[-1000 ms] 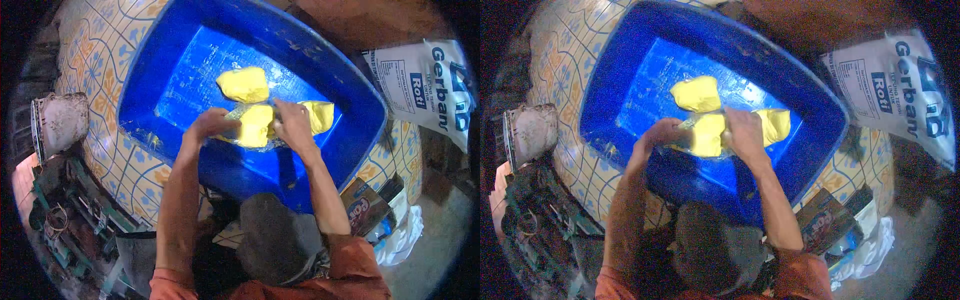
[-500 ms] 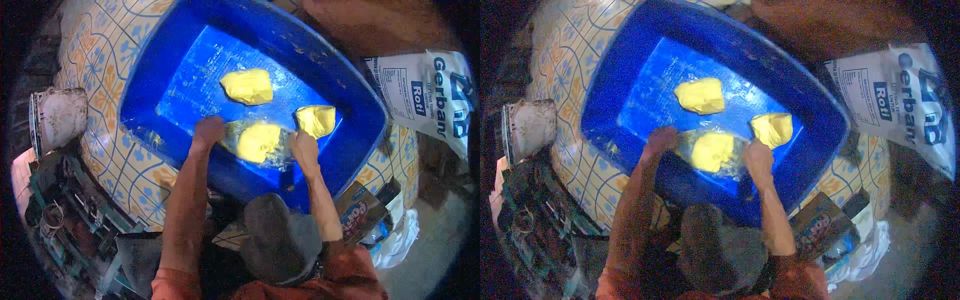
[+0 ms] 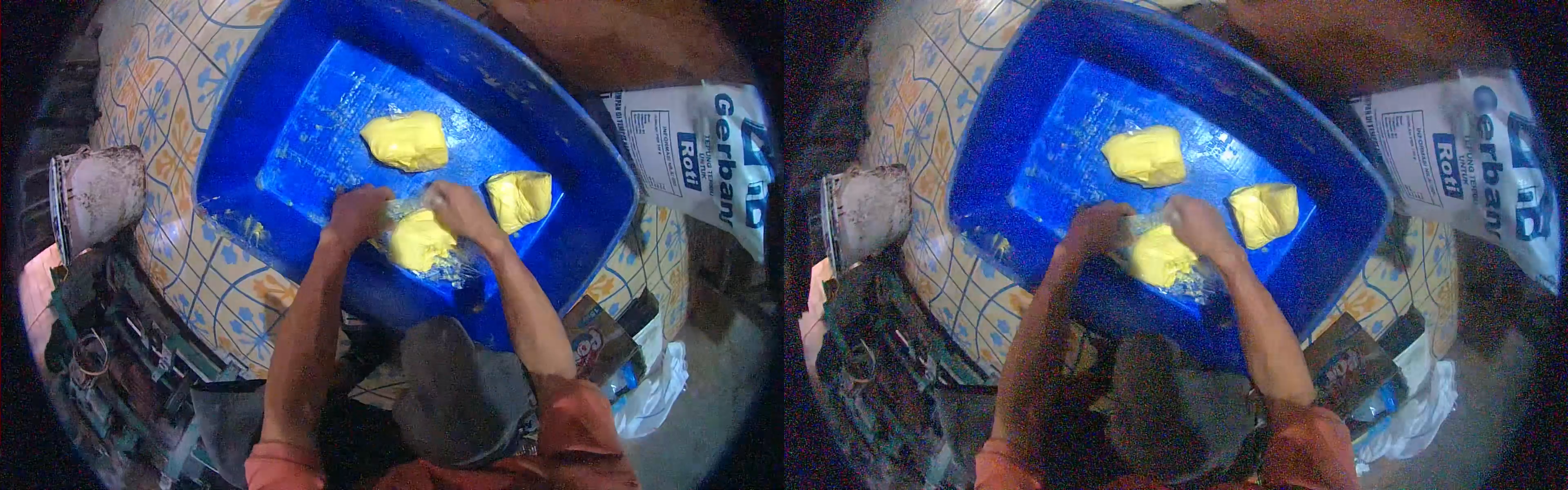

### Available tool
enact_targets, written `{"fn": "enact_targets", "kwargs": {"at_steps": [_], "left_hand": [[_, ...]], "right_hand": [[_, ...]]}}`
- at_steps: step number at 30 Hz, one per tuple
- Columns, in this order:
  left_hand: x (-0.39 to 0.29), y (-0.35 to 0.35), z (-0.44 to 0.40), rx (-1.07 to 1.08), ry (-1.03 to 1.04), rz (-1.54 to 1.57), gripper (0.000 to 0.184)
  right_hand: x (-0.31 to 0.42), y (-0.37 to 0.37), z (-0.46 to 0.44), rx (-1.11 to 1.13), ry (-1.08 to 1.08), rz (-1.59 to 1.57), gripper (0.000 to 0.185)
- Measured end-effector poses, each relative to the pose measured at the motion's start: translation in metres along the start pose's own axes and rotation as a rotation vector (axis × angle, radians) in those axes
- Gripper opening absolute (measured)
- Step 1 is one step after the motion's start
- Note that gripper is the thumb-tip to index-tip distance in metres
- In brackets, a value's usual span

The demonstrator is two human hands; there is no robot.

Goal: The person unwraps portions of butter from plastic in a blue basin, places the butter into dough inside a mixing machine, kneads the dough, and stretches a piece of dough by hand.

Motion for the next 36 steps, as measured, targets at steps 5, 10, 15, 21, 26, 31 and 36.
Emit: {"fn": "enact_targets", "kwargs": {"at_steps": [5, 10, 15, 21, 26, 31, 36], "left_hand": [[0.005, -0.005, 0.005, 0.051, -0.228, -0.036, 0.028], [0.020, -0.008, 0.013, 0.193, -0.488, -0.043, 0.046], [0.036, 0.015, 0.004, 0.291, -0.510, -0.128, 0.032], [0.043, -0.023, 0.004, -0.215, -0.552, -0.220, 0.022], [0.011, -0.078, -0.028, -0.446, -0.282, 0.394, 0.035], [-0.012, -0.086, -0.075, -0.424, -0.209, 0.277, 0.052], [-0.018, -0.092, -0.096, -0.306, -0.166, 0.209, 0.030]], "right_hand": [[-0.033, -0.025, -0.004, -0.514, 0.254, 0.190, 0.029], [-0.033, -0.033, -0.001, -0.627, 0.293, 0.123, 0.032], [-0.033, -0.043, -0.001, -0.687, 0.230, 0.215, 0.032], [0.004, -0.074, -0.004, -0.870, 0.094, 0.009, 0.031], [0.062, -0.078, -0.034, -0.577, -0.357, 0.269, 0.040], [0.074, -0.047, -0.046, -0.413, -0.375, 0.619, 0.039], [0.060, -0.036, -0.031, -0.481, -0.405, 0.541, 0.021]]}}
Point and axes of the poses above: each hand's wrist, its own z-axis away from the middle knuckle, its own y-axis out of the palm, x = y × z, the point moved 4 cm from there along -z, towards the middle knuckle, and after that the axes turned 10 degrees about -y, right-handed, at the moved point
